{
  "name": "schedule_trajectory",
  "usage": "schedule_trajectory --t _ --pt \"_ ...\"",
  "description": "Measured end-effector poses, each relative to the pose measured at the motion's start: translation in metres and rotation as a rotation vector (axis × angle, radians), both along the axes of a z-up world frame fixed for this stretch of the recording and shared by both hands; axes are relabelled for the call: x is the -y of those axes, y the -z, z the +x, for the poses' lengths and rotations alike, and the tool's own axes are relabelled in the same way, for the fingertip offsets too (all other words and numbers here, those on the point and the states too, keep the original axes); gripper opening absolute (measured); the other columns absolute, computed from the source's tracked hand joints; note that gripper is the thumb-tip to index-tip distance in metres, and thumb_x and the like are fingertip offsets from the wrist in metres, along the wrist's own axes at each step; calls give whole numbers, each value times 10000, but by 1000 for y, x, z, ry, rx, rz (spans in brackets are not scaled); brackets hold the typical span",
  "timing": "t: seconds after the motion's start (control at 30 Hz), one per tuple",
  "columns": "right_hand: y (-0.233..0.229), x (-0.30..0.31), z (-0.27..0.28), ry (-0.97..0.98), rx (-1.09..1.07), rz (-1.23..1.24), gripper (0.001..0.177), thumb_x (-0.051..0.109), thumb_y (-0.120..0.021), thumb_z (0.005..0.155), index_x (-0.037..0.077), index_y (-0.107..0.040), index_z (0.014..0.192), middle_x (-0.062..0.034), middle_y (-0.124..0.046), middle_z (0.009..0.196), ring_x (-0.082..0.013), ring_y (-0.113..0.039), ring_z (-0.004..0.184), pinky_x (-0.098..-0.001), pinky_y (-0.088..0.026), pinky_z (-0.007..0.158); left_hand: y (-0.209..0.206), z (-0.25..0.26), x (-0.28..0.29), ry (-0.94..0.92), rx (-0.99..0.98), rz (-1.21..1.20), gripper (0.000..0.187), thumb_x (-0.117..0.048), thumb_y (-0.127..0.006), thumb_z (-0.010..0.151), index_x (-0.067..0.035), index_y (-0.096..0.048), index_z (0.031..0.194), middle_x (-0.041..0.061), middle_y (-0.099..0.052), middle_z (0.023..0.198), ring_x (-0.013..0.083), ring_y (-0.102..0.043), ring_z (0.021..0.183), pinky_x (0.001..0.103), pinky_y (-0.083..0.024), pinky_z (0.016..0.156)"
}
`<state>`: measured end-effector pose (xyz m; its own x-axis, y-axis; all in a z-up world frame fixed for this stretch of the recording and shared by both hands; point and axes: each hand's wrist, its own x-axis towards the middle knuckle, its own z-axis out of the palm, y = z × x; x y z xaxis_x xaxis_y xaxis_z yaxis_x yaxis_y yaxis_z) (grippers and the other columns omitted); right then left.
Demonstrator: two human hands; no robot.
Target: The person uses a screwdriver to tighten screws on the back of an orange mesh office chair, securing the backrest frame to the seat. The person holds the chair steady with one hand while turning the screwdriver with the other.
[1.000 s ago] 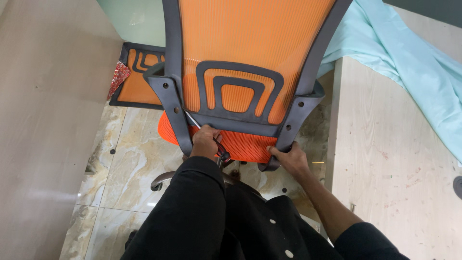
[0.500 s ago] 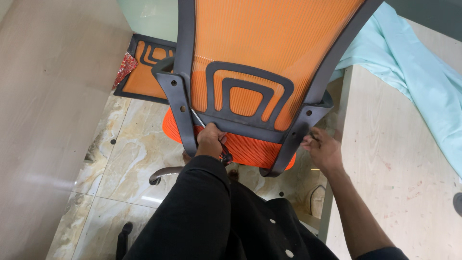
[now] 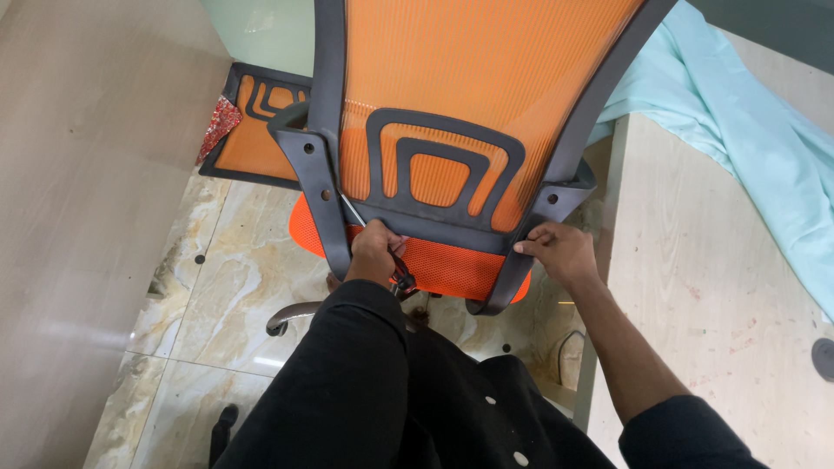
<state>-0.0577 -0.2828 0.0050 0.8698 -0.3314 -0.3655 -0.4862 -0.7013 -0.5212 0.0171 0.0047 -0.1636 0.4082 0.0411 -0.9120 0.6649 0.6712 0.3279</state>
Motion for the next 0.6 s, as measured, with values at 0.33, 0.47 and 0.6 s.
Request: schedule_trajectory --t 0.33,0.47,0.6 --pt "13 11 1 -117 180 -56 266 210 -895 745 54 -809 944 -56 -757 790 -112 -689 677 -296 -562 665 6 -2 -1 -20 15 0 199 153 -488 747 123 -576 923 219 -643 915 337 -691 786 397 -612 749" --pt "26 10 5 -45 232 -148 381 214 -960 647 27 -776 923 -73 -740 799 -129 -670 682 -300 -557 669 5 -2 -3 -19 42 -15 197 148 -490 743 130 -575 920 224 -657 898 341 -690 774 407 -597 725" --pt "26 15 17 318 -6 126 425 209 -991 645 7 -693 870 -73 -701 810 -145 -608 636 -327 -553 619 5 1 -1 -55 2 -43 182 148 -507 756 135 -565 928 237 -652 909 345 -693 760 403 -604 714"
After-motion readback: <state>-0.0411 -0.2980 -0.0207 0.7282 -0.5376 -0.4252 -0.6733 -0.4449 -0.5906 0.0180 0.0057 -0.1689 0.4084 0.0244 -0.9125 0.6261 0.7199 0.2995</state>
